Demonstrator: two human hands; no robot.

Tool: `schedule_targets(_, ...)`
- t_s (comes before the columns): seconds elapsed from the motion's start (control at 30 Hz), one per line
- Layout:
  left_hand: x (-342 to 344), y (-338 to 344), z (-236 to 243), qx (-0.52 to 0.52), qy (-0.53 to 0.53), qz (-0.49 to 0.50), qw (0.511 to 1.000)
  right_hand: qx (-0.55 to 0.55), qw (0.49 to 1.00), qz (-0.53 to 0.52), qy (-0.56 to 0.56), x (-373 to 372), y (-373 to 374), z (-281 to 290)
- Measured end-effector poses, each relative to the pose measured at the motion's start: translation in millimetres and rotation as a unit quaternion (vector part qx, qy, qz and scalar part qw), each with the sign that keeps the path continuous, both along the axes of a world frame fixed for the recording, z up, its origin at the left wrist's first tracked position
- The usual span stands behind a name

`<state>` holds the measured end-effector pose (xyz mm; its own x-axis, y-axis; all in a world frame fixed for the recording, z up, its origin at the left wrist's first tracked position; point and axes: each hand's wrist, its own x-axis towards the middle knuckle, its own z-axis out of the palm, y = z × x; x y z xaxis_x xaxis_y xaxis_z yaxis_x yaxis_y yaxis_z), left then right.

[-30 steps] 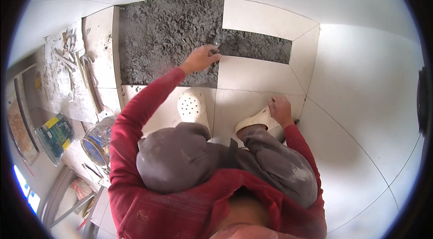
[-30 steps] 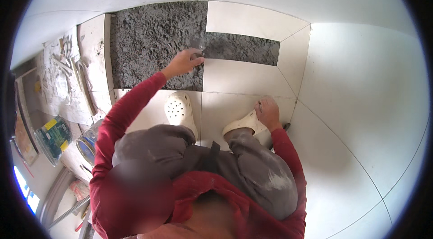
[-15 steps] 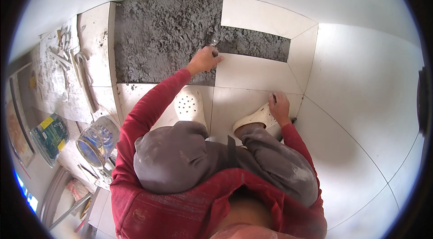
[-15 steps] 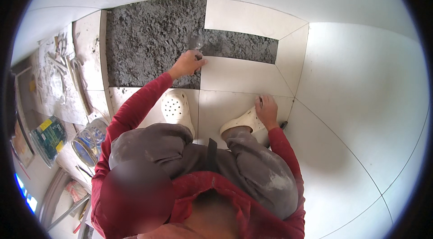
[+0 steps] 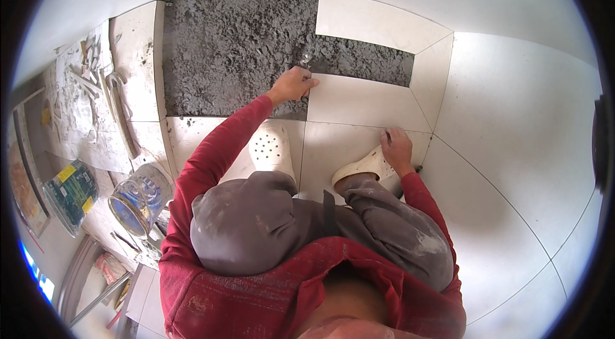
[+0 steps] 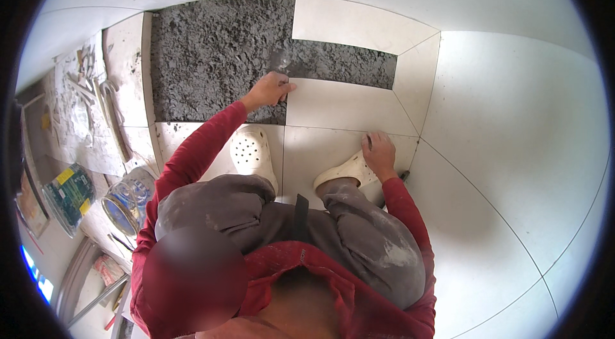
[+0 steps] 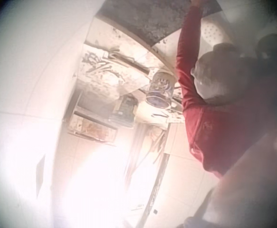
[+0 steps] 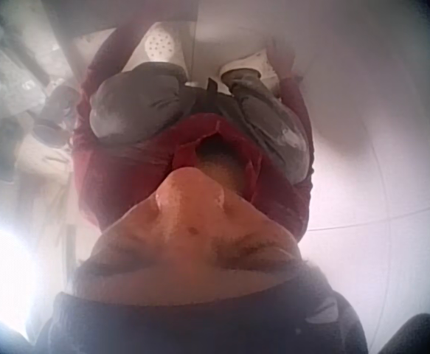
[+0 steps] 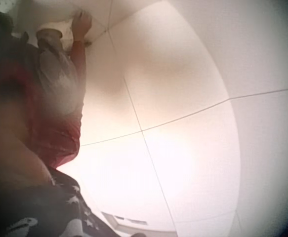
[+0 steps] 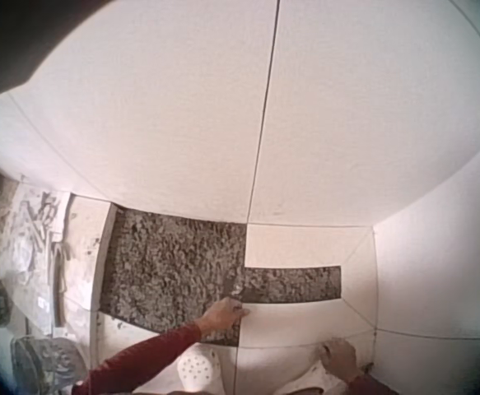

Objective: The person installs white floor tiles into a corner area with fresh mortar. They place each tile by hand, press it into the mortar, and use a trowel to adjust and level the tiles. The person works tile by tile, gradually filling the corner space.

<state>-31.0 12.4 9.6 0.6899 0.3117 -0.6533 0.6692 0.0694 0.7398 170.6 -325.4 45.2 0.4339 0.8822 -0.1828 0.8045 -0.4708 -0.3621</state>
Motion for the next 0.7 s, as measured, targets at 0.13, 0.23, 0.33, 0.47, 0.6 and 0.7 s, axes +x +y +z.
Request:
schedule_targets(0.13,-0.5,-1.1,-2.7,0.015,-0.010,-0.006,1.000,-0.017,1.000,0.000,0.002,-0.5,3.0,2.5)
schedule_targets(0.23,-0.7,-1.8,-3.1,0.030,-0.011,-0.010,0.999,-0.014,1.000,0.002,-0.003,-0.4,3.2,2.2)
schedule_targets(0.33,-0.2,-2.5,-3.0,0.024,-0.012,-0.006,1.000,-0.017,1.000,0.000,-0.001,-0.6,3.0,2.6)
schedule_targets(0.47,-1.0,-0.9,1.7,0.027,0.009,-0.007,1.000,-0.025,1.000,0.002,0.000,-0.6,5.0,2.7)
schedule_targets(0.6,0.2,1.9,5.9,-0.006,0.036,-0.002,0.999,-0.040,0.999,-0.003,0.000,-1.4,6.5,4.9)
schedule_targets(0.7,0.1,3.0,0.1,-0.008,0.030,-0.014,0.999,-0.048,0.999,0.001,-0.001,-0.7,9.8,4.7)
